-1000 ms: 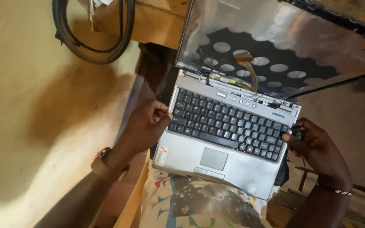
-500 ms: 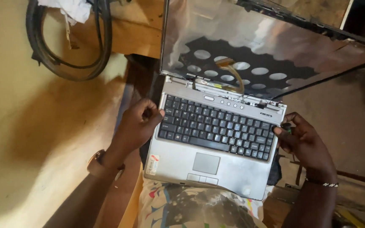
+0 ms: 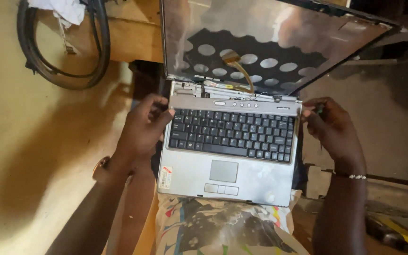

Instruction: Disassembling a laptop by removing the keyboard and internal metal frame using a screwdriver.

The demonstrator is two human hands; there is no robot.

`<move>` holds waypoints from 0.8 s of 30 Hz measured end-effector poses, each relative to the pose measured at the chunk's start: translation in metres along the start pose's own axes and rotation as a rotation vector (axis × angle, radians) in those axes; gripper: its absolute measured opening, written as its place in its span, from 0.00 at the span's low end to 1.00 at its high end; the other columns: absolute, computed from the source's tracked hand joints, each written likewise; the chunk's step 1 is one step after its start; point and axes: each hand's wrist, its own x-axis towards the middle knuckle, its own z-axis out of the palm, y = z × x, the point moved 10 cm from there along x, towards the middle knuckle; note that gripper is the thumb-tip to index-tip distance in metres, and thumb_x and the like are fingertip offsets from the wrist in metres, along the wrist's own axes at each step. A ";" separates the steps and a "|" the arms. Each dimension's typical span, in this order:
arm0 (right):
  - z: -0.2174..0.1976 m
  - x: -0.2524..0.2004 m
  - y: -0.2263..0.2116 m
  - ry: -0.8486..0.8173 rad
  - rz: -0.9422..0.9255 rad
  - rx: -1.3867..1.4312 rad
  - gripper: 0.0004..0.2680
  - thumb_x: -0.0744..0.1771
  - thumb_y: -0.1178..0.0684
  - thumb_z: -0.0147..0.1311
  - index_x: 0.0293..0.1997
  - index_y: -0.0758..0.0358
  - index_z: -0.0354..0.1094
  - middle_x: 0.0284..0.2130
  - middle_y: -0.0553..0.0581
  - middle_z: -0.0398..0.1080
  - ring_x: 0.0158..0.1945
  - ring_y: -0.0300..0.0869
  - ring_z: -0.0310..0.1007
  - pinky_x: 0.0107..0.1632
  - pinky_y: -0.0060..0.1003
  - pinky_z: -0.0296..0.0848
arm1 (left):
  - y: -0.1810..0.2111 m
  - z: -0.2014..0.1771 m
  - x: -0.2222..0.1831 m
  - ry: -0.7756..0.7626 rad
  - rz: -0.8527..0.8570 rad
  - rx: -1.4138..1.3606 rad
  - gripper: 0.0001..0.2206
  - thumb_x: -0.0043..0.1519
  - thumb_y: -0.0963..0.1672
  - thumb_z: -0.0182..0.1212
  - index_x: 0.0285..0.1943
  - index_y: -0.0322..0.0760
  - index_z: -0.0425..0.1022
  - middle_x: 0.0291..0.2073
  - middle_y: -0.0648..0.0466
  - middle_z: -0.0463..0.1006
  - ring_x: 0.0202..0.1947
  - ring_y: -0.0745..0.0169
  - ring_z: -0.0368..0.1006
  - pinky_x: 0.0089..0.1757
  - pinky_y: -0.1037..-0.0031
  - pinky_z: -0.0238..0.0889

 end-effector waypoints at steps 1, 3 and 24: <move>-0.002 0.001 -0.005 0.030 -0.015 -0.020 0.05 0.64 0.55 0.47 0.39 0.63 0.60 0.30 0.54 0.64 0.28 0.37 0.57 0.27 0.30 0.57 | 0.003 0.003 0.001 -0.020 -0.056 -0.049 0.07 0.55 0.45 0.53 0.35 0.39 0.64 0.25 0.56 0.70 0.11 0.71 0.59 0.15 0.81 0.54; -0.004 0.002 -0.005 0.030 -0.039 -0.077 0.06 0.63 0.58 0.47 0.43 0.63 0.59 0.28 0.54 0.64 0.27 0.38 0.58 0.28 0.31 0.57 | 0.007 0.003 0.004 -0.037 -0.078 0.032 0.10 0.54 0.46 0.52 0.40 0.39 0.64 0.19 0.56 0.69 0.09 0.70 0.59 0.17 0.80 0.55; 0.017 -0.002 -0.057 0.086 -0.583 -0.427 0.15 0.57 0.56 0.61 0.46 0.59 0.67 0.32 0.64 0.65 0.27 0.55 0.67 0.32 0.45 0.66 | 0.040 0.005 0.007 -0.069 0.030 -0.040 0.21 0.54 0.42 0.52 0.58 0.33 0.61 0.14 0.42 0.69 0.06 0.56 0.66 0.14 0.75 0.61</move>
